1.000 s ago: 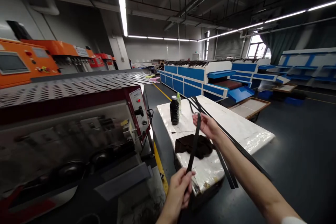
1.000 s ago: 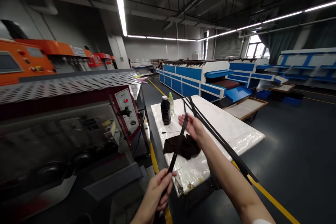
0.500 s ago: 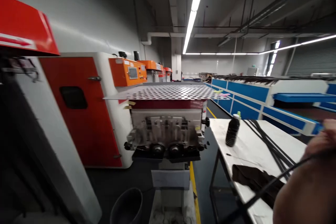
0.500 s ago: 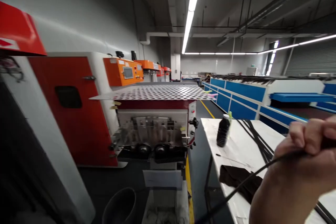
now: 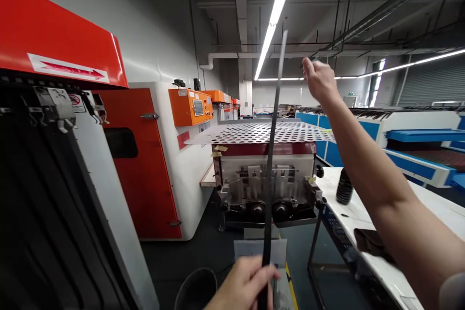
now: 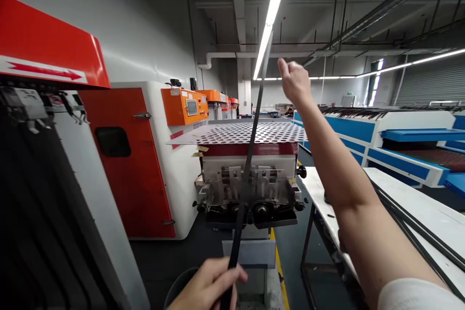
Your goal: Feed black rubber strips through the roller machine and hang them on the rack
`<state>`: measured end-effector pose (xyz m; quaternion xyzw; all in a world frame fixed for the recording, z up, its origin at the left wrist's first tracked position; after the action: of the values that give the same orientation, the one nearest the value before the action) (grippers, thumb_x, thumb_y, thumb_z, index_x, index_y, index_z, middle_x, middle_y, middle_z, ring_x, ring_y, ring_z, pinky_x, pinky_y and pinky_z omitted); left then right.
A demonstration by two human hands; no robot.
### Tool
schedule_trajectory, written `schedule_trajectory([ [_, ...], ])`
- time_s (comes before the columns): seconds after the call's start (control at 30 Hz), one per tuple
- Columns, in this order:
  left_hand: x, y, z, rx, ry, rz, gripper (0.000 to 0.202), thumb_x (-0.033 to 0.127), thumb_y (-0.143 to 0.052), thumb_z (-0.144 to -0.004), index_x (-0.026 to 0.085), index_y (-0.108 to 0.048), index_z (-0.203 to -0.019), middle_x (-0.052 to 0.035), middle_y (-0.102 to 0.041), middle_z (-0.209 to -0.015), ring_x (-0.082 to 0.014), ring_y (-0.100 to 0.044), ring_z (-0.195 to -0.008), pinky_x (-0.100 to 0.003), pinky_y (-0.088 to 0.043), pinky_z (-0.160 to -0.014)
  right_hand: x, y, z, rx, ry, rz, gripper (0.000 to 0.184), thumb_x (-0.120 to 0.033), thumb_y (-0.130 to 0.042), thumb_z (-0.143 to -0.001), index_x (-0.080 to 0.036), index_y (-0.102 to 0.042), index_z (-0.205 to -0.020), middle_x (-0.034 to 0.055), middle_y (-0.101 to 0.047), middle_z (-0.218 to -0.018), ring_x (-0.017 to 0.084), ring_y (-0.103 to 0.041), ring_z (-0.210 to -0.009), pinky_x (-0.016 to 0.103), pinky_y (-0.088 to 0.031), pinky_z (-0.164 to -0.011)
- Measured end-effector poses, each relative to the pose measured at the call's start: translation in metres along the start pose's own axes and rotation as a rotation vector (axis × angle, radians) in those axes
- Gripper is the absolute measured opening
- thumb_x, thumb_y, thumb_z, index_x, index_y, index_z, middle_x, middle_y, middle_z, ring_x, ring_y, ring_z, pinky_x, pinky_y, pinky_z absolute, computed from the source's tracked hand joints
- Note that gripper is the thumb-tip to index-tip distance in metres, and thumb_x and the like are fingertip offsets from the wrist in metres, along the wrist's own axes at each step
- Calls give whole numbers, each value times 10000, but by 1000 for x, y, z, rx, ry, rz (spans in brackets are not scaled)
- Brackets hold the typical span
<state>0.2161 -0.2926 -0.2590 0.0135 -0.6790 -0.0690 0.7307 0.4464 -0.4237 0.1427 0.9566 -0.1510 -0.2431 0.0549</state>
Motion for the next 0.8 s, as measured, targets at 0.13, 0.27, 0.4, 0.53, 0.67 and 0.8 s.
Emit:
schedule_trajectory([
  [0.13,72,13,-33,-136,-138,69,395,483,-492,-886,121,-648,-906,-35,-669,-598,-65,-393,-392,-186,-278,-409,25,-33,163,-582,-313,-100,575,-615,-482,-878,-103,-668,-695,35,-626,-562,68,-521,-453,197,-353,-446],
  [0.27,95,17,-54,-212,-195,21,401,496,-562,-839,113,-650,-921,-56,-693,-649,-73,-465,-408,-187,-352,-422,21,-63,295,-911,-582,-452,449,-598,-613,-817,-159,-626,-724,-36,-524,-537,71,-452,-458,199,-300,-423],
  [0.4,112,34,-76,-247,-120,-83,691,708,-370,-849,91,-681,-816,-123,-704,-729,-90,-494,-375,-207,-293,-344,13,-72,305,-906,-622,-632,415,-560,-678,-779,-169,-562,-705,-55,-495,-571,61,-437,-478,186,-329,-437],
  [0.53,208,73,-118,-113,-282,-59,455,511,-529,-872,87,-684,-815,-79,-667,-746,-27,-429,-435,-172,-266,-399,-6,-67,259,-1021,-433,-533,337,-499,-662,-810,-164,-621,-801,-18,-589,-674,96,-545,-538,224,-476,-494],
  [0.67,318,102,-156,-2,-478,-21,147,239,-637,-826,117,-688,-763,-52,-621,-691,-33,-377,-478,-194,-297,-429,-19,-56,178,-872,-152,-419,310,-468,-693,-790,-168,-617,-810,6,-641,-723,143,-641,-653,270,-548,-591],
  [0.8,376,110,-168,56,-592,39,106,140,-691,-732,147,-635,-643,-86,-663,-744,-43,-345,-464,-239,-328,-419,-14,-52,130,-671,51,-277,311,-463,-707,-778,-175,-595,-747,-5,-632,-691,146,-644,-652,277,-534,-624],
])
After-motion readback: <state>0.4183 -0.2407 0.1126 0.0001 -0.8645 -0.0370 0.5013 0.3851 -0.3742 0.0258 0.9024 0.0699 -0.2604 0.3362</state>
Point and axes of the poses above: each hand's wrist, its own z-axis away from the middle knuckle, its own y-axis out of the back of the hand, x = y × z, the point moved 8 cm from there along -z, towards the middle knuckle
